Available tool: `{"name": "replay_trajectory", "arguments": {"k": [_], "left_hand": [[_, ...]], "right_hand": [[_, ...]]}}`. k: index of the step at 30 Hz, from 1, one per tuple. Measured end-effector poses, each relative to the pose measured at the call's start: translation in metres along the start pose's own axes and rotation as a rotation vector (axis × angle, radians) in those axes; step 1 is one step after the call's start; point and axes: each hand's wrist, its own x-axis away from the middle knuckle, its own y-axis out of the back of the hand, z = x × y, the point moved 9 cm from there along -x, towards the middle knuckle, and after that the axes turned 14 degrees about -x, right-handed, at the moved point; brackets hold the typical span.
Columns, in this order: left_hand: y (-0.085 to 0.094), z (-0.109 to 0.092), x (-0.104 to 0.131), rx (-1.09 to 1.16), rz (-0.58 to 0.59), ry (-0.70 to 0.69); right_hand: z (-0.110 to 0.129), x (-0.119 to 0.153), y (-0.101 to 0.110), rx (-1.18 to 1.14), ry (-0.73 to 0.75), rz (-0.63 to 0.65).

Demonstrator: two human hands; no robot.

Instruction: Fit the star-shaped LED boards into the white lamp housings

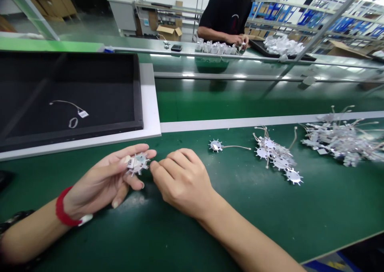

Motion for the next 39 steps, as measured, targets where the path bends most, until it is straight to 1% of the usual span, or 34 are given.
{"name": "replay_trajectory", "arguments": {"k": [2,5,7,8,9,10,12,13,14,15,16,18,21,23,25,26,28,30,32,35,39], "left_hand": [[0.002,0.001,-0.001,-0.022,-0.037,0.003],[0.005,0.0,-0.001,-0.04,-0.084,-0.003],[0.006,0.0,0.0,-0.04,-0.098,-0.006],[0.007,-0.001,0.001,-0.039,-0.102,-0.007],[0.008,-0.001,0.002,-0.041,-0.103,-0.008],[0.008,-0.001,0.003,-0.041,-0.101,-0.008],[0.008,0.0,0.004,-0.036,-0.091,-0.004],[0.007,0.001,0.004,-0.033,-0.082,0.001],[0.006,0.001,0.004,-0.028,-0.074,0.005],[0.006,0.001,0.003,-0.025,-0.068,0.007],[0.005,0.001,0.003,-0.02,-0.063,0.008],[0.003,0.001,0.001,-0.015,-0.055,0.013],[0.0,0.001,-0.001,0.003,-0.028,0.021],[-0.002,0.001,-0.001,0.014,-0.011,0.025],[-0.002,0.002,0.0,0.025,0.001,0.03],[-0.002,0.002,0.001,0.034,0.006,0.032],[-0.001,0.003,0.001,0.055,0.015,0.037],[-0.001,0.003,0.001,0.073,0.025,0.043],[-0.002,0.003,0.0,0.084,0.038,0.052],[-0.004,0.004,0.0,0.097,0.054,0.067],[-0.002,0.006,0.001,0.099,0.025,0.086]], "right_hand": [[-0.002,0.0,0.0,0.001,-0.014,0.001],[-0.01,0.002,0.0,-0.049,-0.079,-0.026],[-0.012,0.003,0.0,-0.122,-0.11,-0.04],[-0.015,0.003,-0.001,-0.196,-0.147,-0.04],[-0.021,0.004,-0.003,-0.309,-0.23,-0.034],[-0.03,0.006,-0.007,-0.458,-0.362,-0.027],[-0.05,0.017,-0.023,-0.81,-0.709,-0.003],[-0.054,0.024,-0.034,-0.978,-0.872,0.014],[-0.055,0.031,-0.043,-1.122,-0.996,0.035],[-0.054,0.035,-0.05,-1.235,-1.078,0.062],[-0.053,0.037,-0.055,-1.316,-1.123,0.086],[-0.052,0.04,-0.061,-1.397,-1.172,0.108],[-0.054,0.042,-0.064,-1.462,-1.206,0.064],[-0.054,0.041,-0.062,-1.451,-1.192,0.035],[-0.055,0.037,-0.054,-1.309,-1.113,0.019],[-0.055,0.033,-0.046,-1.187,-1.03,0.004],[-0.05,0.02,-0.026,-0.896,-0.778,-0.047],[-0.036,0.01,-0.009,-0.624,-0.503,-0.09],[-0.021,0.007,-0.002,-0.413,-0.301,-0.099],[-0.009,0.007,0.002,-0.204,-0.136,-0.096],[0.001,0.005,0.01,-0.079,0.019,-0.102]]}}
